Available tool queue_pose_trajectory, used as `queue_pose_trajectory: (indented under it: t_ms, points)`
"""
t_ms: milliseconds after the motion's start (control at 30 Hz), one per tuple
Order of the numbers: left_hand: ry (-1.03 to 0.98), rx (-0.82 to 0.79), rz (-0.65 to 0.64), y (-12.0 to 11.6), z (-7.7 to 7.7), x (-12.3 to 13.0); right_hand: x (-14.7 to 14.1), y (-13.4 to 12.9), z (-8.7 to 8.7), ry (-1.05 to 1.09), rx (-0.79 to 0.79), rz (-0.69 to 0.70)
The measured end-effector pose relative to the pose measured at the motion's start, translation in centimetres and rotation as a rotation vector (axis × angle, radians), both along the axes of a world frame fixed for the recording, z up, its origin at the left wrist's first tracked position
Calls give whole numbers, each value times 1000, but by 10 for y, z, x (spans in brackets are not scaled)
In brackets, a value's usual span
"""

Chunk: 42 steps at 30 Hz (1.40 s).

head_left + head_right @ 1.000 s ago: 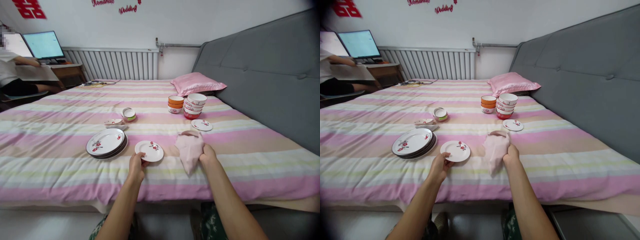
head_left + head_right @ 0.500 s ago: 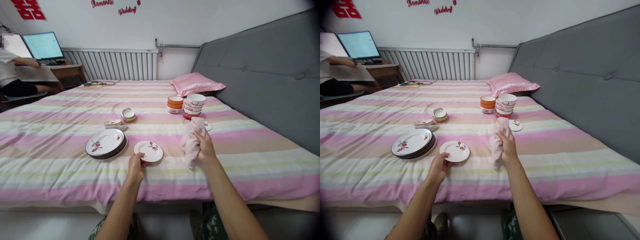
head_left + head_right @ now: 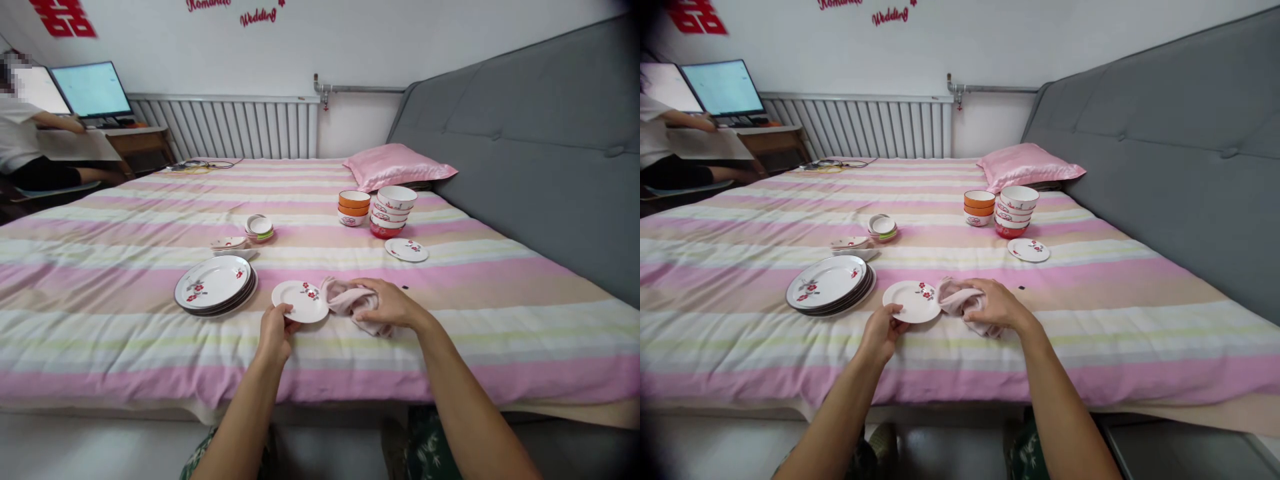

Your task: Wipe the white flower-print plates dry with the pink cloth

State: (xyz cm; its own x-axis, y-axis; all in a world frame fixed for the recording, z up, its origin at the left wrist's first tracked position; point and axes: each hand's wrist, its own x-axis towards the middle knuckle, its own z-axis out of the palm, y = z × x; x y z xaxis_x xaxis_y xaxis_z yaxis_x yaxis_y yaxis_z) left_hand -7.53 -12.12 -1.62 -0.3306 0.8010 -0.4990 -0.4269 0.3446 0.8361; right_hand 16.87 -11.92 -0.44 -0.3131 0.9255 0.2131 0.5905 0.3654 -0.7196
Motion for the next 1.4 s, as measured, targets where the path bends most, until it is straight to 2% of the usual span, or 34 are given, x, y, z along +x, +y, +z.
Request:
queue_pose_trajectory:
  t_ms: [67, 133, 200, 267, 333, 400, 467, 567, 633, 667, 733, 800, 867, 933, 1033, 1200, 1300, 1400]
  points:
    - [2, -5, 1, 0, 0, 0, 9, -1, -8, -96, -20, -104]
    - [4, -8, 2, 1, -1, -1, 14, -2, -15, -190, -86, -145]
    - [6, -7, 3, 1, -1, 0, 14, -1, -16, -226, -134, -154]
    - [8, -3, 6, 0, -1, 0, 11, 0, -12, -234, -78, -231]
    - [10, 3, 8, 0, -1, 0, 9, 1, -6, -252, 104, -450]
    - [14, 7, 7, 0, -1, 0, 10, 1, -3, -259, 327, -770]
    - [16, 8, 3, 0, -2, 0, 13, 1, -4, -249, 455, -1033]
    - [20, 8, -1, 0, -1, -1, 16, 1, -10, -249, 461, -1176]
    - [21, 6, -1, 0, -1, 0, 12, 1, -11, -231, 471, -1147]
    - [22, 6, 2, 0, 0, 1, 9, 0, -11, -199, 486, -1090]
    - [21, 5, 7, 0, 0, 1, -2, 0, -11, -111, 485, -872]
    - [20, 3, 9, 0, -1, 2, -16, -1, -11, -71, 422, -582]
    - [20, 1, 7, 1, -1, 2, -31, -2, -14, -151, 350, -348]
    - [19, 1, 4, 1, -2, 1, -42, -1, -21, -279, 283, -235]
    - [17, 6, -1, 1, -3, 0, -48, 6, -35, -384, 189, -287]
    - [9, 10, 1, 0, -2, 1, -43, 21, -51, -369, 132, -426]
    - [-5, 16, 8, -1, -2, 1, -40, 25, -49, -335, 116, -482]
    - [-28, 19, 22, -1, 0, 1, -37, 26, -38, -277, 90, -591]
